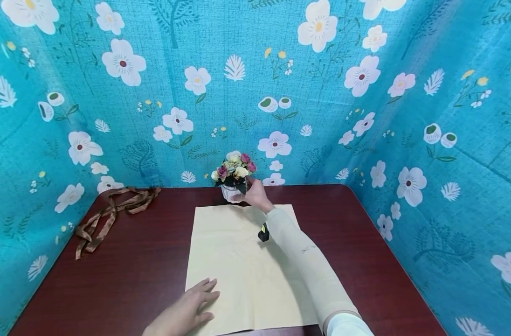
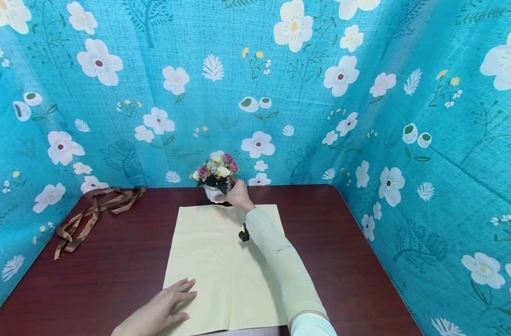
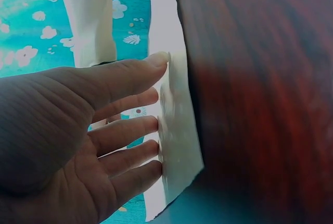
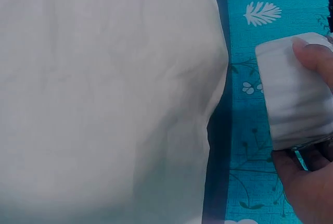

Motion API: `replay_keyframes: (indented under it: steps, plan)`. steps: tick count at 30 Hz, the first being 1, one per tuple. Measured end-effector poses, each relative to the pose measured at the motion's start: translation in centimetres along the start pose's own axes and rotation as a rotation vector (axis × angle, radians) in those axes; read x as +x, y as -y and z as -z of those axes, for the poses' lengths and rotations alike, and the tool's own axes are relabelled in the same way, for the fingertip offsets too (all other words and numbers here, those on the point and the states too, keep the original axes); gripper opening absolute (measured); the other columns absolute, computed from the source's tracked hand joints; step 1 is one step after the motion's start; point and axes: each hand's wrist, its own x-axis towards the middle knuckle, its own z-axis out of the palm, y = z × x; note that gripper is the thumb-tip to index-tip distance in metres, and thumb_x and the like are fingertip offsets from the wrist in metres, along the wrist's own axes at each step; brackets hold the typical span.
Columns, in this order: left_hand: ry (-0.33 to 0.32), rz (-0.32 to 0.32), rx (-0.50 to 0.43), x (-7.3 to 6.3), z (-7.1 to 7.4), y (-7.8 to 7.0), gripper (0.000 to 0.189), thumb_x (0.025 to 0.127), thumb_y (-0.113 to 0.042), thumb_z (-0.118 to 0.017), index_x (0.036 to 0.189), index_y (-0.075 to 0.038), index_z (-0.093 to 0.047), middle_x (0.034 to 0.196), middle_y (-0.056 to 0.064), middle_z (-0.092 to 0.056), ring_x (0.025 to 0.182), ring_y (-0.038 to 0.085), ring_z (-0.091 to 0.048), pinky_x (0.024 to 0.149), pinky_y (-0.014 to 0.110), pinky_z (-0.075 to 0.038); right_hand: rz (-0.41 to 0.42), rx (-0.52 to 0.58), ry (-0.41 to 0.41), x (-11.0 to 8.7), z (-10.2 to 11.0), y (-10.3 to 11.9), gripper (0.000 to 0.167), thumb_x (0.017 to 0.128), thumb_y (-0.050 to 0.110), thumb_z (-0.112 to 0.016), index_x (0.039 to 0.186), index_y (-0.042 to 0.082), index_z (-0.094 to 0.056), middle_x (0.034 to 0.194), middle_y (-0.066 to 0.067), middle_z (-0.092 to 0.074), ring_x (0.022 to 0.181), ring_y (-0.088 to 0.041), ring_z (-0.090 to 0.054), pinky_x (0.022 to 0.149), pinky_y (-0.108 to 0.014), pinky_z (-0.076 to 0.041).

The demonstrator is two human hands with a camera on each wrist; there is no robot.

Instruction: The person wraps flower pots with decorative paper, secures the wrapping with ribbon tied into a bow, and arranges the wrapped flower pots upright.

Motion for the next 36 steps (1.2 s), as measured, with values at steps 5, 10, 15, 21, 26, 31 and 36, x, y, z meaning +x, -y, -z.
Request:
replay_keyframes:
  steps: [5,10,15,21,26,31,36]
  plan:
    - [-0.002,-0.001,-0.004,0.0,-0.1,0.1,0.047,0.086,-0.021,-0.078,0.129,-0.003,-0.069,0.147,0.019,-0.055,0.138,0.044,-0.047,0.108,0.06,-0.04,0.014,-0.014,0.021,-0.6,1.0,0.0,0.078,0.066,0.026,-0.098,0.134,0.01,-0.063,0.127,-0.009,-0.07,0.117,-0.022,-0.063,0.1,-0.04,-0.052]
    - [-0.009,-0.007,-0.009,0.1,-0.3,0.2,0.048,0.087,-0.021,-0.078,0.13,-0.003,-0.068,0.147,0.02,-0.055,0.138,0.044,-0.047,0.107,0.061,-0.04,0.011,-0.065,0.042,-1.0,1.7,0.0,0.083,0.065,0.027,-0.098,0.137,0.008,-0.062,0.128,-0.009,-0.069,0.118,-0.022,-0.063,0.099,-0.04,-0.052]
    - [-0.014,-0.006,-0.01,0.2,-0.2,0.2,0.048,0.087,-0.02,-0.078,0.131,-0.003,-0.068,0.147,0.02,-0.055,0.138,0.045,-0.047,0.108,0.062,-0.039,-0.014,-0.075,0.062,-1.4,2.3,0.5,0.093,0.061,0.028,-0.099,0.141,0.001,-0.059,0.134,-0.013,-0.066,0.125,-0.026,-0.06,0.103,-0.041,-0.051]
    - [-0.006,-0.001,0.002,0.3,0.0,0.3,0.047,0.088,-0.023,-0.078,0.131,-0.004,-0.068,0.148,0.019,-0.055,0.138,0.044,-0.047,0.108,0.06,-0.039,-0.025,-0.113,0.093,-2.2,2.9,1.4,0.105,0.058,0.032,-0.101,0.146,-0.002,-0.053,0.144,-0.016,-0.059,0.136,-0.03,-0.052,0.11,-0.043,-0.045]
    - [-0.005,-0.003,0.006,0.3,0.0,0.3,0.047,0.088,-0.023,-0.078,0.131,-0.004,-0.068,0.148,0.018,-0.055,0.138,0.044,-0.047,0.108,0.06,-0.04,0.048,-0.16,0.146,-3.1,3.3,2.2,0.101,0.058,0.037,-0.099,0.143,0.002,-0.057,0.138,-0.012,-0.064,0.126,-0.024,-0.06,0.102,-0.04,-0.051]
    - [0.0,0.003,-0.004,0.3,0.0,0.2,0.047,0.087,-0.02,-0.078,0.13,-0.003,-0.068,0.148,0.019,-0.055,0.139,0.044,-0.046,0.108,0.061,-0.038,0.122,-0.193,0.201,-4.1,3.4,2.8,0.094,0.059,0.039,-0.097,0.14,0.008,-0.062,0.127,-0.005,-0.07,0.109,-0.015,-0.064,0.092,-0.034,-0.055]
    - [-0.002,0.003,0.002,0.4,0.1,0.2,0.046,0.088,-0.021,-0.078,0.13,-0.003,-0.069,0.147,0.019,-0.055,0.138,0.043,-0.047,0.108,0.061,-0.038,0.198,-0.226,0.225,-4.9,3.3,3.3,0.089,0.058,0.038,-0.097,0.136,0.01,-0.066,0.122,-0.004,-0.072,0.105,-0.013,-0.065,0.088,-0.031,-0.054]
